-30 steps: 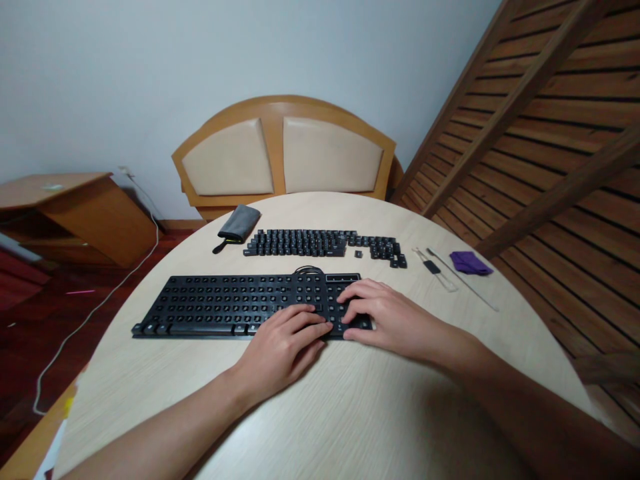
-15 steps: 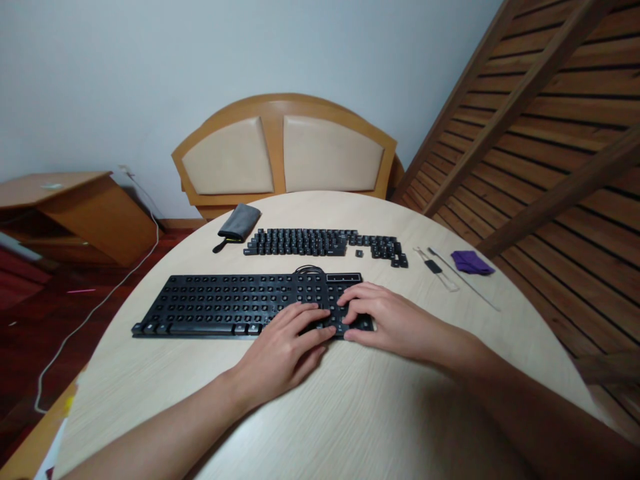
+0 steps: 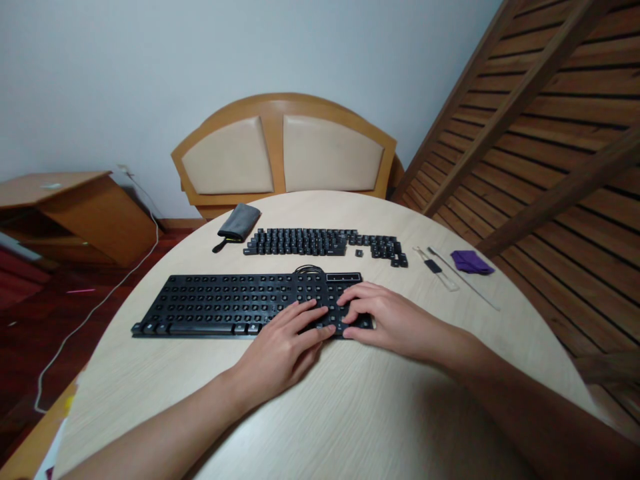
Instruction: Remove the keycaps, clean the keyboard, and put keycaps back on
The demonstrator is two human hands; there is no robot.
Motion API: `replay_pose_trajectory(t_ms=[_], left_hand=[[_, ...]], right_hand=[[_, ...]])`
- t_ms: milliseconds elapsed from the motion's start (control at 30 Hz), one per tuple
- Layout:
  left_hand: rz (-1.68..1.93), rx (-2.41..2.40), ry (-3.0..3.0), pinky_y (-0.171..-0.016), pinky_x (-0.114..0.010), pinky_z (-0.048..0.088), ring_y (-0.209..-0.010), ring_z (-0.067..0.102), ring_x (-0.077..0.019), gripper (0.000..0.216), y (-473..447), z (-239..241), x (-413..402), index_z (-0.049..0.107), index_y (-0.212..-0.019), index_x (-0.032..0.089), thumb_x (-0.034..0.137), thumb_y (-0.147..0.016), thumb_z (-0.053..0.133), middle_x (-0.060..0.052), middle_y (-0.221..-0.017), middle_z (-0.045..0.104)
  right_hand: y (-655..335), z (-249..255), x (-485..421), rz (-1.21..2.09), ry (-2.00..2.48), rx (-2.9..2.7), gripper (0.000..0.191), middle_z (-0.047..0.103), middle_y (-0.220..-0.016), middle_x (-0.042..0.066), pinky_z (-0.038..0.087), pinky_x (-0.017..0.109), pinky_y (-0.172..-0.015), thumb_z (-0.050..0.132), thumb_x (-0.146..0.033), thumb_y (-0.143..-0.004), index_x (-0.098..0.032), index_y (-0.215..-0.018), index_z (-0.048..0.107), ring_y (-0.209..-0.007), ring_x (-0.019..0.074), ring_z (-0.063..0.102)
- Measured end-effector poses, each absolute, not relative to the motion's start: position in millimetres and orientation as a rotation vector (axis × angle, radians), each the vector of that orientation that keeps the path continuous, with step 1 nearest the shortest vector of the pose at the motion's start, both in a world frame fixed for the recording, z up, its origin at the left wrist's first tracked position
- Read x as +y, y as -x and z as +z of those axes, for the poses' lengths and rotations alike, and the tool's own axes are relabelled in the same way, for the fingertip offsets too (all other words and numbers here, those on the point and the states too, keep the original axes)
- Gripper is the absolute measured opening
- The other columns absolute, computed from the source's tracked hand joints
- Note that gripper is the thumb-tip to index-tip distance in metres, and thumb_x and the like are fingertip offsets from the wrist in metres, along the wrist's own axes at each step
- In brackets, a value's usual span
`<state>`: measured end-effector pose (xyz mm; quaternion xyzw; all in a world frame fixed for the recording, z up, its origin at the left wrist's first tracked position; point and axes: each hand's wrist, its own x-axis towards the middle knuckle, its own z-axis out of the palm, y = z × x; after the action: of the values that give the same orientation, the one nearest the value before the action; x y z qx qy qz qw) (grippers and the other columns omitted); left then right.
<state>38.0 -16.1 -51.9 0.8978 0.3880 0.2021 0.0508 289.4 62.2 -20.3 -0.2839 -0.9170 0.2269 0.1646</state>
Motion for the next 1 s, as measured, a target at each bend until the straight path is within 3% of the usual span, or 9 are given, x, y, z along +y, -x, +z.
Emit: replay_pose_trajectory(t_ms=[1000], left_hand=[[0.653, 1.184, -2.693, -0.112, -0.058, 0.045, -0.138, 0.051, -0.0295, 0.039, -38.9, -49.3, -14.9, 0.065, -0.132, 0.025, 0.016, -0.096, 0.055, -0.009, -0.144, 0.060]], right_hand=[[-286.3, -17.8, 56.5, 0.626, 0.875, -2.633, 0.008, 0.071, -0.119, 0.010, 0.047, 0.043, -0.100, 0.076, -0.028, -0.086, -0.021, -0.088, 0.074, -0.114, 0.0264, 0.063]])
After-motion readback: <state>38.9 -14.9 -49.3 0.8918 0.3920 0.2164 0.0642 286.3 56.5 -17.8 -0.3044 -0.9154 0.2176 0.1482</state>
